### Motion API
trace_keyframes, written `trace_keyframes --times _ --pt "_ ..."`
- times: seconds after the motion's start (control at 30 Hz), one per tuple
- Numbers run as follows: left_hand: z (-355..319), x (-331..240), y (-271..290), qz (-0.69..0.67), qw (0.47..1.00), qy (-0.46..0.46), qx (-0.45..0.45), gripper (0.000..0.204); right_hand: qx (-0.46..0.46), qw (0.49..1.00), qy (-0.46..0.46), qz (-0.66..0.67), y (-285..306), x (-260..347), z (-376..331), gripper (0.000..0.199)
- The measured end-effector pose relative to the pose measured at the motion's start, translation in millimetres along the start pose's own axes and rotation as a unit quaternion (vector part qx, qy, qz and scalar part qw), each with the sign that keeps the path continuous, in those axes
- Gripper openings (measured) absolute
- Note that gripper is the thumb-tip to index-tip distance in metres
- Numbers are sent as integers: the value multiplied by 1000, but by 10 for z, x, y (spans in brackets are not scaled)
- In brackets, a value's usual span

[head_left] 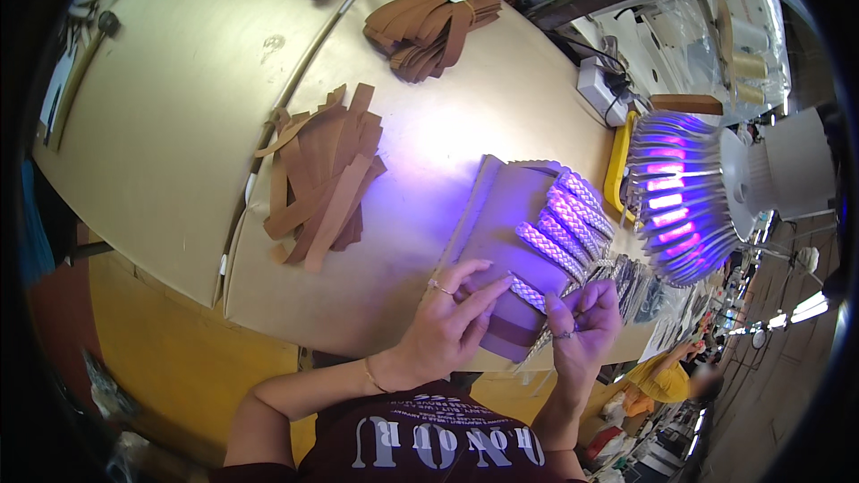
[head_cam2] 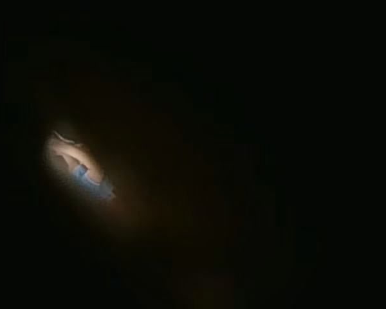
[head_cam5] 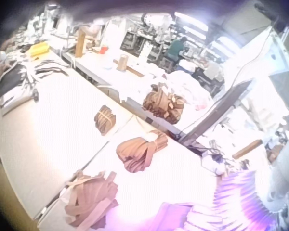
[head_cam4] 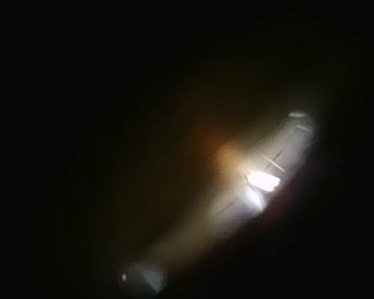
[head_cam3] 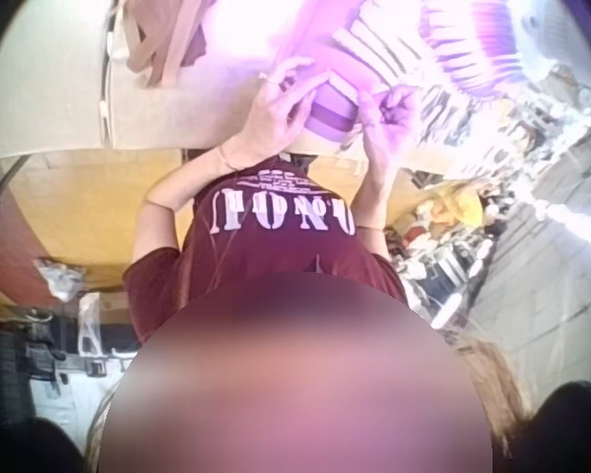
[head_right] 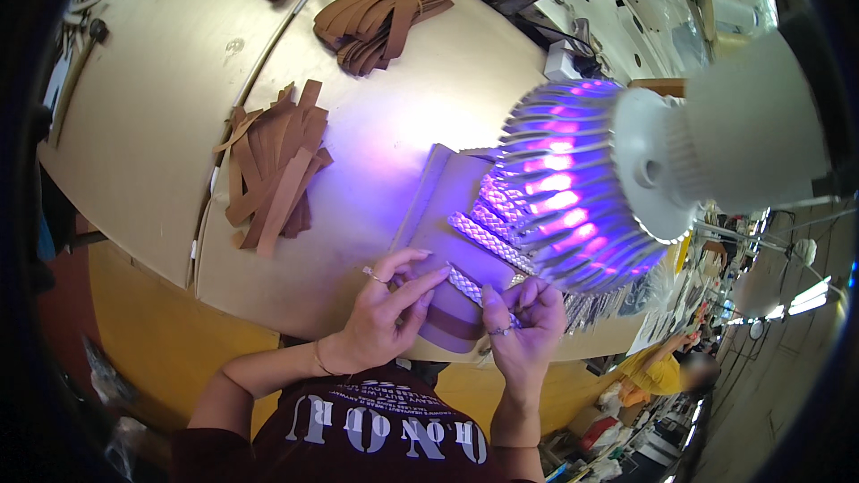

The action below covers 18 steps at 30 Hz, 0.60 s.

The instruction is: The person repeatedly picks up braided cords and wraps them around a rectangular cardboard form on the table. They also handle small brown leather strips, placing them on the form and adjusting the cords. The task continues with repeated wrapping and arranging of the cords.

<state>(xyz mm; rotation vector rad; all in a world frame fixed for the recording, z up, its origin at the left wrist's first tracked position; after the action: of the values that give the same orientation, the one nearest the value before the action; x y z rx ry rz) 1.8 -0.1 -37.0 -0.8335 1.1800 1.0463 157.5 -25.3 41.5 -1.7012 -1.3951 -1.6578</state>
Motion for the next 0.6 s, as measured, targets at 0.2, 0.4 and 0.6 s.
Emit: trace_keyframes --times 0.2,0.4,0.6 --pt "36 -50 7 76 996 -37 25 42 23 984 0 -176 189 81 97 22" --pt "66 -146 -14 126 990 -46 39 36 53 973 40 -221 367 103 77 25" --pt "113 -230 -39 170 983 -46 48 34 69 983 -14 -167 421 -63 106 24"
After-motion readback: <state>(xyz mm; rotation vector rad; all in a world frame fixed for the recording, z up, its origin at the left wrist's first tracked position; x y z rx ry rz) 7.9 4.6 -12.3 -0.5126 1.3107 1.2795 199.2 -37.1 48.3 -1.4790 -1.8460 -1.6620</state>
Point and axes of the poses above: each hand's wrist, its own z-axis towards the middle knuckle, its own y-axis out of the back of the hand, x = y × z, the point moved 6 cm from there along z, towards the middle knuckle, and after that the axes turned 4 degrees about -y, right-handed, at the moved point
